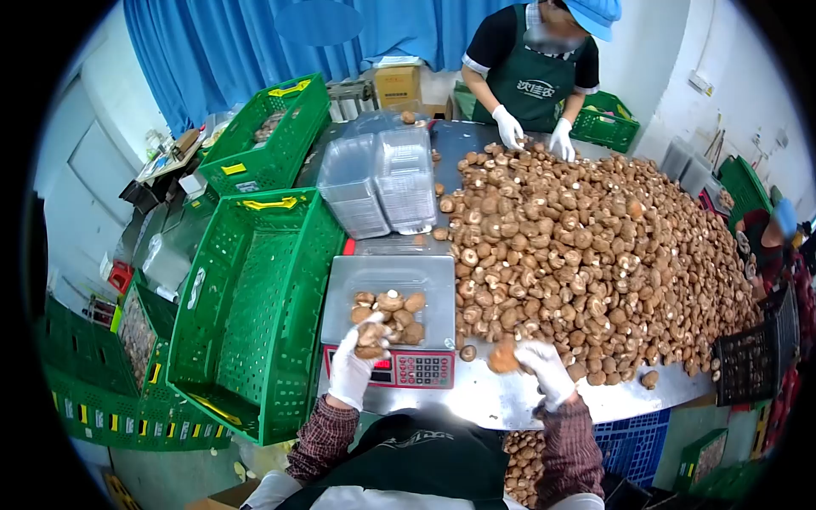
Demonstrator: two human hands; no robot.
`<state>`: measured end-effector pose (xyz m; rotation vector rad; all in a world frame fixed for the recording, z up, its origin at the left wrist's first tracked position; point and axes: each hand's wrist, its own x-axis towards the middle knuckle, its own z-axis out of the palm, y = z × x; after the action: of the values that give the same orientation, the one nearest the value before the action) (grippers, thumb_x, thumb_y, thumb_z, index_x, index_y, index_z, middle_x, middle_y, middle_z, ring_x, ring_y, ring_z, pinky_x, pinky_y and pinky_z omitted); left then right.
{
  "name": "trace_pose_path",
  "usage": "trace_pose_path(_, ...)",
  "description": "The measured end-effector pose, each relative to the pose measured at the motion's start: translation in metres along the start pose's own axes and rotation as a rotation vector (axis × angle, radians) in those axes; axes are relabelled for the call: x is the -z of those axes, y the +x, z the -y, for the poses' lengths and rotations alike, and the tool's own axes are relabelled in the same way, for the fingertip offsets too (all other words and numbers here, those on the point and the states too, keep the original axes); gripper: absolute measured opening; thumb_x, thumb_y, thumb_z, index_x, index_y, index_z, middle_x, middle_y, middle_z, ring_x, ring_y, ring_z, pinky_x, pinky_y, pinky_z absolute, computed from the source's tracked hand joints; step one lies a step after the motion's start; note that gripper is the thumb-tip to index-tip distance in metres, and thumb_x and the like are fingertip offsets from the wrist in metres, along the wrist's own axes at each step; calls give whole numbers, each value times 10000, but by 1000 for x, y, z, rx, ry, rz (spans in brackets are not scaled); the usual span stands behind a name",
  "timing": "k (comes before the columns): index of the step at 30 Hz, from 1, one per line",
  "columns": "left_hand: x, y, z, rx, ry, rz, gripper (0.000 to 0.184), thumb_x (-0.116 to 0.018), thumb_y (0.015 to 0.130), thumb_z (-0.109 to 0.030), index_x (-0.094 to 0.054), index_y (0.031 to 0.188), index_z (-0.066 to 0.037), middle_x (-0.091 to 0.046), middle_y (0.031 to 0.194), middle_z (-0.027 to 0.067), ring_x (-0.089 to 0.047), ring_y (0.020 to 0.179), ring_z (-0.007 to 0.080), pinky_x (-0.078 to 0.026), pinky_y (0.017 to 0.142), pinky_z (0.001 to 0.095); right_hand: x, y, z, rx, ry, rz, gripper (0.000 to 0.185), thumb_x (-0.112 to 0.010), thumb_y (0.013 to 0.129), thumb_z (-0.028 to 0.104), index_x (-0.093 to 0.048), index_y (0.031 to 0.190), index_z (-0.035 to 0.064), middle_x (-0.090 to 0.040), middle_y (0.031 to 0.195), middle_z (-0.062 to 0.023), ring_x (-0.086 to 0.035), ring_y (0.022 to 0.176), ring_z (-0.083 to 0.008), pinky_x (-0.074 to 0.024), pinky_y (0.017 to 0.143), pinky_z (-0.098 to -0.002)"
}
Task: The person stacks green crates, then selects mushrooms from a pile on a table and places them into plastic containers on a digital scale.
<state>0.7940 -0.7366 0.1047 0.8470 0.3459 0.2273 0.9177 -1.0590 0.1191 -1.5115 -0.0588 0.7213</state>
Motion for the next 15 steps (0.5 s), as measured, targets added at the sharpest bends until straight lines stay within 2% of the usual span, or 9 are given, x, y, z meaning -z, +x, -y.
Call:
trace_pose_path(2, 12, 9, -9, -151, 78, -108, 525, -516, 951, -407, -515, 1293, -9, -630, 1079, 90, -613, 901, 159, -527, 781, 306, 23, -28, -13, -123, -185, 51, 187, -652, 895, 214, -687, 918, 31, -597, 716, 10, -511, 632, -58, -435, 575, -227)
trace_pose_path(3, 9, 11, -16, -251, 107, -129, 470, -516, 962, -318, -510, 1306, 2, -618, 1117, 88, -612, 953, 164, -519, 839, 311, 45, -43, -27, -183, -342, 122, 214, -659, 896, 233, -701, 943, 28, -622, 728, -5, -536, 640, -60, -452, 577, -228)
trace_pose_path(5, 4, 23, -15, -583, 410, -332, 409, -483, 973, -196, -495, 1325, 13, -606, 1162, 97, -606, 1010, 181, -493, 909, 313, 60, -76, -54, -344, -508, 24, 252, -667, 899, 237, -707, 1027, 24, -681, 791, -46, -601, 701, -77, -498, 620, -224)
trace_pose_path(6, 8, 25, -16, -692, 683, -316, 392, -460, 959, -93, -490, 1337, 3, -589, 1206, 108, -586, 1070, 184, -457, 968, 320, 72, -90, -68, -317, -478, 45, 252, -665, 904, 215, -701, 1056, 17, -693, 831, -59, -616, 738, -83, -506, 652, -218)
trace_pose_path(7, 8, 29, -17, -835, 965, -289, 427, -520, 917, -76, -494, 1339, -10, -582, 1228, 124, -592, 1076, 214, -459, 962, 338, 76, -101, -73, -290, -449, 66, 256, -662, 909, 193, -694, 1084, 9, -705, 871, -72, -632, 775, -90, -515, 685, -212)
trace_pose_path(10, 3, 39, -1, -745, 1619, -127, 543, -591, 864, -233, -467, 1370, -79, -553, 1278, 129, -500, 1203, 318, -297, 1099, 464, 80, -108, -96, -242, -402, -111, 267, -630, 937, 194, -670, 1116, 0, -694, 898, -48, -625, 773, -100, -502, 662, -220)
trace_pose_path(11, 11, 45, 9, -550, 1698, -53, 574, -585, 873, -295, -442, 1392, -96, -540, 1307, 119, -471, 1236, 320, -228, 1128, 493, 81, -106, -102, -196, -321, -196, 286, -620, 945, 192, -650, 1143, -12, -686, 901, -42, -622, 761, -98, -502, 652, -233)
trace_pose_path(13, 7, 39, 4, -628, 1681, -104, 544, -613, 875, -188, -460, 1389, -93, -511, 1355, 137, -489, 1248, 285, -279, 1118, 424, 66, -88, -88, -76, -378, -228, 267, -571, 956, 145, -626, 1151, -28, -654, 843, -33, -594, 711, -92, -498, 641, -228)
trace_pose_path(15, 22, 40, 0, -652, 1145, -74, 492, -564, 919, -131, -451, 1392, -55, -502, 1374, 128, -467, 1282, 253, -331, 1094, 369, 56, -61, -74, -145, -20, -120, 295, -629, 918, 134, -626, 1149, -49, -665, 859, -58, -603, 749, -109, -482, 654, -224)
